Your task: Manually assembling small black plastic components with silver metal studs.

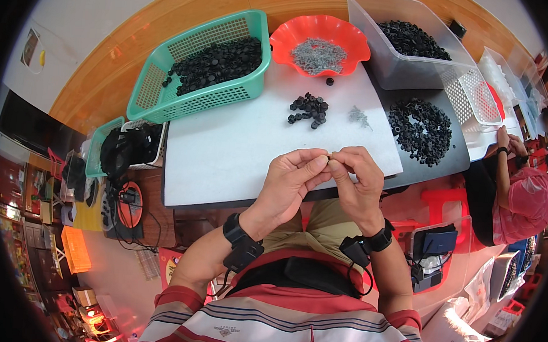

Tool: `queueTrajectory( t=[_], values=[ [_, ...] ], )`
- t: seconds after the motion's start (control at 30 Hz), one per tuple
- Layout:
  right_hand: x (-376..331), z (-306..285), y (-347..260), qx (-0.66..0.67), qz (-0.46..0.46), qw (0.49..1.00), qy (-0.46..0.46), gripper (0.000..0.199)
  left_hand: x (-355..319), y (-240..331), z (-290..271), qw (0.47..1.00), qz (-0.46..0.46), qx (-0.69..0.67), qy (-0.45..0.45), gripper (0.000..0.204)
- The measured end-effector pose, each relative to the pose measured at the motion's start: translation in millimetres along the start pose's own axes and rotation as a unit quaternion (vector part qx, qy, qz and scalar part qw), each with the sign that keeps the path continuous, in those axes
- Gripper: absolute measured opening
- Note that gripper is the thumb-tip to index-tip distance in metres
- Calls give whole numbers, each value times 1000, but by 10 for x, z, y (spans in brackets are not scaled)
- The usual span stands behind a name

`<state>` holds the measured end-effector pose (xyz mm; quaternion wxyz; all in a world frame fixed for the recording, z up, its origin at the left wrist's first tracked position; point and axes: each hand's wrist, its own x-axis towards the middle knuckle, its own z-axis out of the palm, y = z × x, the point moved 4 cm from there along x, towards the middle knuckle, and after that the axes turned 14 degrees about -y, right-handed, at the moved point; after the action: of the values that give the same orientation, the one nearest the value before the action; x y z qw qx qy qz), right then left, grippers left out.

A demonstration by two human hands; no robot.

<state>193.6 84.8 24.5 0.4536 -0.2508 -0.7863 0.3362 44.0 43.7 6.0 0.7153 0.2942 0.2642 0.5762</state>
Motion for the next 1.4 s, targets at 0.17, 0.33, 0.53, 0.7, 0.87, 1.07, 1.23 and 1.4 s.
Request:
queueTrajectory(
  t=[0.17, 0.33, 0.53, 0.7, 0.87, 1.07, 1.23, 1.4],
  values=[
    [-2, -40, -23, -51, -36, 998, -17, 24, -12, 8, 9, 1000, -7, 6, 3, 18],
    [-7, -51, -40, -18, -49, 998, -32, 35, -7, -1, 40, 1000, -11, 8, -3, 17],
    [0, -43, 4, -53, -67, 995, -51, 37, 13, 17, 27, 999, -30, 28, -15, 16],
    [37, -47, -56, -59, -56, 994, -73, 37, 11, 51, 0, 997, -19, 79, -17, 19],
    [91, -53, -28, -45, -32, 993, -105, 34, 39, 161, -86, 985, -16, 172, -30, 18],
    [203, -64, 73, -55, 4, 984, -169, 26, 129, 349, -152, 919, 14, 394, -7, 19],
    [393, -107, 57, -282, 53, 927, -243, 19, 263, 629, -375, 691, 128, 704, 108, 26],
    [540, -102, 102, -357, 123, 874, -306, 18, 404, 661, -426, 623, 143, 758, 130, 27]
  ],
)
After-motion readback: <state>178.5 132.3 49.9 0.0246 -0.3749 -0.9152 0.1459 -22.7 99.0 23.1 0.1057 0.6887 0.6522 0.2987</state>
